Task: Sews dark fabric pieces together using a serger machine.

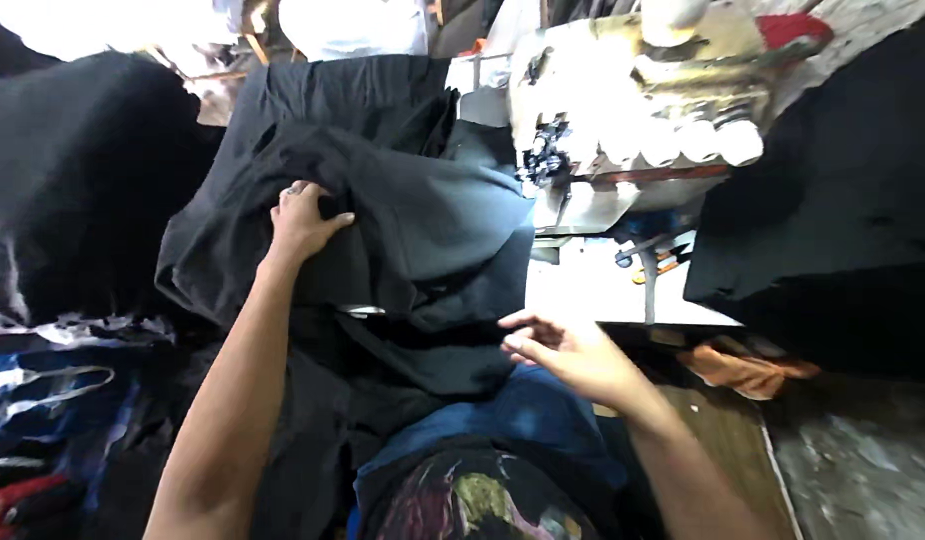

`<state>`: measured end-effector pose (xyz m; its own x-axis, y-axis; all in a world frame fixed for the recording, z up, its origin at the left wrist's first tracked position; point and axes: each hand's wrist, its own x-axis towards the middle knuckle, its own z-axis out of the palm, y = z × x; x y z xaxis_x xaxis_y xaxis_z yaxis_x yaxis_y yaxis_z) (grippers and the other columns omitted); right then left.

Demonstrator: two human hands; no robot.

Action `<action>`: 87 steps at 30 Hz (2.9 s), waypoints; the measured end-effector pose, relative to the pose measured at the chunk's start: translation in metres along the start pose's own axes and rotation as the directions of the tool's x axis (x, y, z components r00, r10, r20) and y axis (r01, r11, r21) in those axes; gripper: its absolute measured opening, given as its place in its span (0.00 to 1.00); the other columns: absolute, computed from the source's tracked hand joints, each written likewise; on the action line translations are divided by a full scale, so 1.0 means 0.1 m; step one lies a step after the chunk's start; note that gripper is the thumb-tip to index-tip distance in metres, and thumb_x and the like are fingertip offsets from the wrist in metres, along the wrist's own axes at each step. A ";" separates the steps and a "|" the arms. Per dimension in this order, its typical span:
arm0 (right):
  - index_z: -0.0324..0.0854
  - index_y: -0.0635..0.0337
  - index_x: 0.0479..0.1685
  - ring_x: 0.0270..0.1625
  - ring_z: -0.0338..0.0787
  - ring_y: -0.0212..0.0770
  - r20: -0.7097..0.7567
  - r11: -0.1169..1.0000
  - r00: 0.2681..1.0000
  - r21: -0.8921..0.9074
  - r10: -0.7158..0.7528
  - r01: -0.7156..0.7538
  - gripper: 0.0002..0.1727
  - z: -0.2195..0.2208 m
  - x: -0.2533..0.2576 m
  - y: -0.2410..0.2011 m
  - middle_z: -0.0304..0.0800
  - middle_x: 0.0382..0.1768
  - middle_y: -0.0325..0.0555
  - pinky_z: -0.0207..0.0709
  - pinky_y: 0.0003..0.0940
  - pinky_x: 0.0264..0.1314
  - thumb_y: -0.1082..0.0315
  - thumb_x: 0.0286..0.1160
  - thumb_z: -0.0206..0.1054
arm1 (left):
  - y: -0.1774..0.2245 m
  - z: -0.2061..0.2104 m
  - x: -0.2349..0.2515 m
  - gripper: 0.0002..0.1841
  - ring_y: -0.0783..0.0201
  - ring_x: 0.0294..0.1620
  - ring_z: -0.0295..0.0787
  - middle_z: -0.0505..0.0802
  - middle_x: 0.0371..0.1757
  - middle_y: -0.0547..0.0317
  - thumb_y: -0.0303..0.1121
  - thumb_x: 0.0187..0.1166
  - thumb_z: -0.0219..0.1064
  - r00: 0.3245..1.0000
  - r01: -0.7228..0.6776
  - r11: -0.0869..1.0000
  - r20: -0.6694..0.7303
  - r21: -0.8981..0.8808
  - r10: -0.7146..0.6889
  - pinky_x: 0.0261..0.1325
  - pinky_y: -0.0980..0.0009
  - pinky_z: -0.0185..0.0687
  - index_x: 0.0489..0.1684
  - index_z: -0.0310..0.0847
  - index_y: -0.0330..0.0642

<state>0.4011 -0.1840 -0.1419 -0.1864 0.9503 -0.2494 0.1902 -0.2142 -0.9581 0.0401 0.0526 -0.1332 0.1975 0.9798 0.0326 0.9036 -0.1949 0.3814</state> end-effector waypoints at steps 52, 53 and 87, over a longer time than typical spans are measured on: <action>0.90 0.50 0.41 0.28 0.86 0.20 -0.351 0.978 0.918 -0.154 -0.184 0.138 0.06 -0.39 0.55 0.05 0.90 0.27 0.29 0.81 0.19 0.32 0.60 0.79 0.71 | 1.98 0.24 -1.65 0.10 0.78 0.40 0.87 0.93 0.39 0.66 0.39 0.83 0.69 0.895 -0.439 0.783 -0.137 -0.439 0.425 0.43 0.80 0.83 0.48 0.95 0.47; 0.91 0.50 0.40 0.27 0.86 0.19 -0.364 0.977 0.913 -0.169 -0.186 0.132 0.05 -0.39 0.54 0.04 0.90 0.27 0.28 0.81 0.19 0.30 0.63 0.79 0.70 | 1.96 0.39 -1.70 0.10 0.74 0.41 0.89 0.94 0.42 0.61 0.37 0.84 0.69 0.877 -0.461 0.780 -0.084 -0.424 0.473 0.42 0.77 0.84 0.53 0.94 0.47; 0.92 0.58 0.43 0.36 0.91 0.25 -0.300 0.970 0.944 0.155 -0.136 0.189 0.06 -0.21 0.42 0.17 0.94 0.33 0.35 0.85 0.17 0.42 0.68 0.72 0.76 | 2.07 0.66 -1.32 0.12 0.69 0.42 0.89 0.92 0.45 0.61 0.32 0.83 0.64 0.904 -0.422 0.904 -0.105 -0.064 0.414 0.43 0.72 0.87 0.52 0.95 0.52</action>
<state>0.4170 -0.1433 -0.1658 0.0878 0.9941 -0.0631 -0.0002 -0.0633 -0.9980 0.2263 -0.1201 -0.1192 0.5131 0.8098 0.2845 0.7095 -0.5867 0.3904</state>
